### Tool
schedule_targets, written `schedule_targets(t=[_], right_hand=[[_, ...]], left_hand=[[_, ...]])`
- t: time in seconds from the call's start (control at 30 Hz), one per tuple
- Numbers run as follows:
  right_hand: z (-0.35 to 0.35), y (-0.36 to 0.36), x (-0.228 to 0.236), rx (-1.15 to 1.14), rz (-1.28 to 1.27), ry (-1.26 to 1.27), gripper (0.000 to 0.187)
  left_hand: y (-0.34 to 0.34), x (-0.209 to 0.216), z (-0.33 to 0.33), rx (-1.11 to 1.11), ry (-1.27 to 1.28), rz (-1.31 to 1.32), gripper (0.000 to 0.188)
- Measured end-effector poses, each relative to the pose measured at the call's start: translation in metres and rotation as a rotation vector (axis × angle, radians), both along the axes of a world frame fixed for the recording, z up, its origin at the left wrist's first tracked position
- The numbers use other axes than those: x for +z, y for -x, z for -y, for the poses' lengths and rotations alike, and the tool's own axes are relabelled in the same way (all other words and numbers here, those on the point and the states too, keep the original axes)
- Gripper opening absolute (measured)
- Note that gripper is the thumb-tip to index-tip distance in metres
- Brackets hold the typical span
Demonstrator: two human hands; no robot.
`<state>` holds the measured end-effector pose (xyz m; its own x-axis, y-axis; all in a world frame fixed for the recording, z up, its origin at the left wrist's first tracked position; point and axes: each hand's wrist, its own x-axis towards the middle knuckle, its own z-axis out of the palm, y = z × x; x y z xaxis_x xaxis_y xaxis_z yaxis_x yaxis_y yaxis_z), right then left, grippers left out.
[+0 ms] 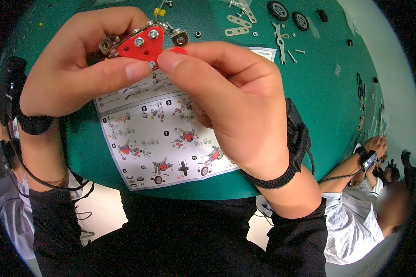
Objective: The person looks at the instructions, opens a plastic bag, and removes a red metal plate. They pick up a small metal assembly, align the red plate against it, and join them by inserting a screw.
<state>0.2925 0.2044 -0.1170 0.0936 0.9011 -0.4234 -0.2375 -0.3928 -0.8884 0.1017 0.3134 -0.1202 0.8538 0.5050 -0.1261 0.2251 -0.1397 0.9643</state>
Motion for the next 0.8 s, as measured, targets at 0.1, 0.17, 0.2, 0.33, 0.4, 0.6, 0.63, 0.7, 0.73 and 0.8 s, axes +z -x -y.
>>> schedule_targets(t=[0.1, 0.17, 0.2, 0.33, 0.4, 0.6, 0.63, 0.7, 0.73, 0.8], right_hand=[[0.0003, -0.0033, -0.0005, 0.061, 0.009, -0.040, 0.008], [0.0003, -0.0040, -0.0007, 0.079, 0.027, -0.060, 0.007], [0.0004, -0.0043, -0.0009, 0.097, 0.044, -0.080, 0.007], [-0.0009, -0.0055, 0.0016, 0.109, 0.071, -0.088, 0.008], [-0.0007, -0.0042, 0.0017, 0.094, 0.095, -0.090, 0.009], [-0.0025, -0.0026, 0.0055, 0.070, 0.090, -0.010, 0.010], [-0.0030, -0.0037, 0.0051, 0.071, 0.088, -0.010, 0.010], [-0.0032, -0.0077, 0.0032, 0.097, 0.074, -0.010, 0.010], [-0.0031, -0.0077, 0.0024, 0.094, 0.075, -0.009, 0.010], [-0.0034, -0.0064, 0.0008, 0.087, 0.082, -0.049, 0.010]], left_hand=[[0.0011, 0.0016, -0.0007, -0.006, 0.001, -0.020, 0.021], [0.0015, 0.0037, -0.0009, -0.011, -0.004, -0.033, 0.020], [0.0016, 0.0054, -0.0011, -0.022, -0.016, -0.044, 0.019], [-0.0005, 0.0058, 0.0011, -0.028, -0.030, -0.030, 0.019], [0.0001, 0.0047, 0.0007, -0.027, -0.036, -0.035, 0.019], [0.0007, 0.0037, -0.0029, -0.052, -0.125, -0.043, 0.022], [0.0008, 0.0036, -0.0031, -0.061, -0.176, -0.035, 0.022], [-0.0011, 0.0039, -0.0027, -0.062, -0.179, -0.042, 0.022], [-0.0021, 0.0042, -0.0024, -0.061, -0.184, -0.050, 0.023], [-0.0030, 0.0053, -0.0019, -0.052, -0.135, -0.061, 0.024]])
